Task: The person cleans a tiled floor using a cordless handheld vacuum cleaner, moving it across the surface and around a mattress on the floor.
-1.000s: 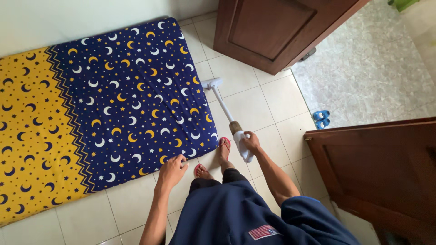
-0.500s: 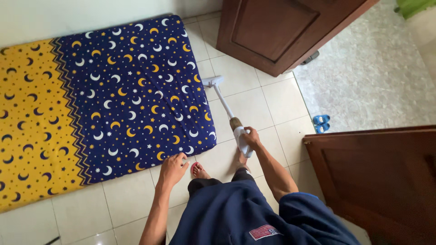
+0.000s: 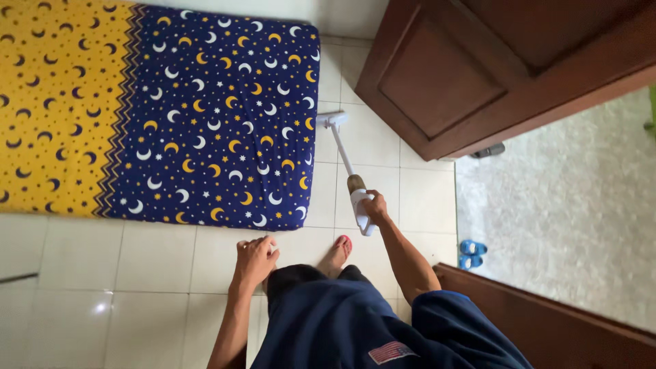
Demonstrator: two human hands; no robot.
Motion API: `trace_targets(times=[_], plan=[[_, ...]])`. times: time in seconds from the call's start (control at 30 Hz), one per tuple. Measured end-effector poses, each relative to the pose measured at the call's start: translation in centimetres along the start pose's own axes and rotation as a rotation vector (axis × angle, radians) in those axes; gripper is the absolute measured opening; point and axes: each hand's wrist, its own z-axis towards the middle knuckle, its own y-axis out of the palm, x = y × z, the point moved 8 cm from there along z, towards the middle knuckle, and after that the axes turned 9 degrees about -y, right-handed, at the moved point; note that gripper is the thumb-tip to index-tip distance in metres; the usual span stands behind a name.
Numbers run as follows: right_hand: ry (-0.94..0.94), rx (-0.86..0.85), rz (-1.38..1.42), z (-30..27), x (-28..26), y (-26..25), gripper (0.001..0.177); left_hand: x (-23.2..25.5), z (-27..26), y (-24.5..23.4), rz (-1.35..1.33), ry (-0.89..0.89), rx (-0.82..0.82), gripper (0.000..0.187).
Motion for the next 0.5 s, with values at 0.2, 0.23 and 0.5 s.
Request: trace_targets(times=[0.2, 0.23, 0.5], plan=[[-0.014, -0.104, 0.000, 3.4, 0.9, -3.1, 0.051, 3.4, -2.9, 3.5, -0.081, -0.026, 0.069, 0.017], [-0.028, -0.101, 0.004, 3.6, 1.0, -3.4, 0.050, 3.8, -3.4, 4.0, -0.078, -0.047, 0.069, 0.016], [-0.033, -0.150, 0.034, 3.2, 2.5, -4.6, 0.051, 6.7, -6.3, 5.2, -0.117, -0.134, 0.162, 0.016]])
